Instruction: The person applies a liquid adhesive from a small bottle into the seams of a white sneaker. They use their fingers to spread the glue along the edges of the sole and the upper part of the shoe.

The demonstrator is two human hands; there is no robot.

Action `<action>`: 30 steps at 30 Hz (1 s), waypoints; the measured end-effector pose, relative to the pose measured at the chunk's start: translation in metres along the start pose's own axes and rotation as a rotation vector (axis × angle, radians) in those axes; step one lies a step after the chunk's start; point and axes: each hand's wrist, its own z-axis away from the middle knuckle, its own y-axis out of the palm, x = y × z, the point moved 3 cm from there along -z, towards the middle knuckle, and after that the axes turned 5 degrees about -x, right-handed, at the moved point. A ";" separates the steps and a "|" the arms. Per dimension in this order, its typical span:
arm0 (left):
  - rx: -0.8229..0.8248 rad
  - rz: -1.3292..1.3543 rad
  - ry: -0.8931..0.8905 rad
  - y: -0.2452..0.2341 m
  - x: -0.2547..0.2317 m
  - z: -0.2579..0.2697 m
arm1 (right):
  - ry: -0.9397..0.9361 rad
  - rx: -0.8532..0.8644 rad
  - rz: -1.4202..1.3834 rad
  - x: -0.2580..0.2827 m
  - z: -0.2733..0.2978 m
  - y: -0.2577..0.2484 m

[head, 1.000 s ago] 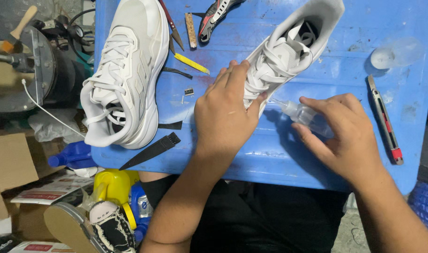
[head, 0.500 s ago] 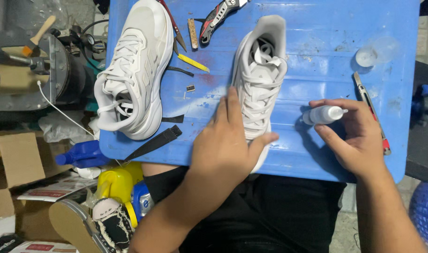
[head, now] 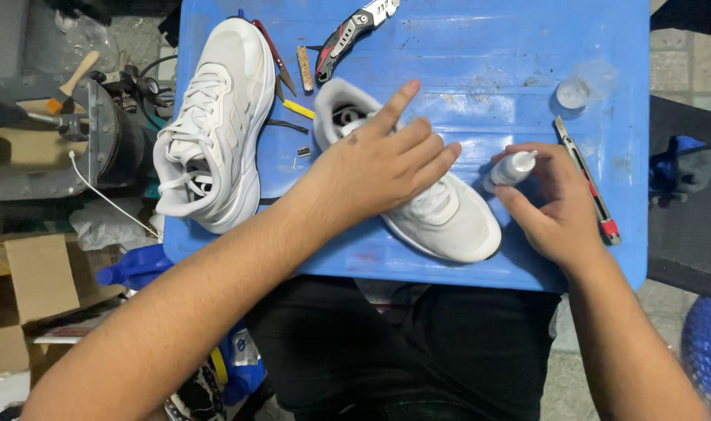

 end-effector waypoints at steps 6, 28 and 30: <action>0.014 0.164 -0.024 -0.009 -0.016 0.019 | 0.023 0.083 0.012 -0.002 -0.002 0.002; -0.063 0.348 -0.164 -0.025 -0.025 0.041 | -0.302 0.266 0.366 0.022 -0.050 0.026; -0.042 0.346 -0.162 -0.022 -0.025 0.041 | -0.342 0.260 0.382 0.021 -0.051 0.026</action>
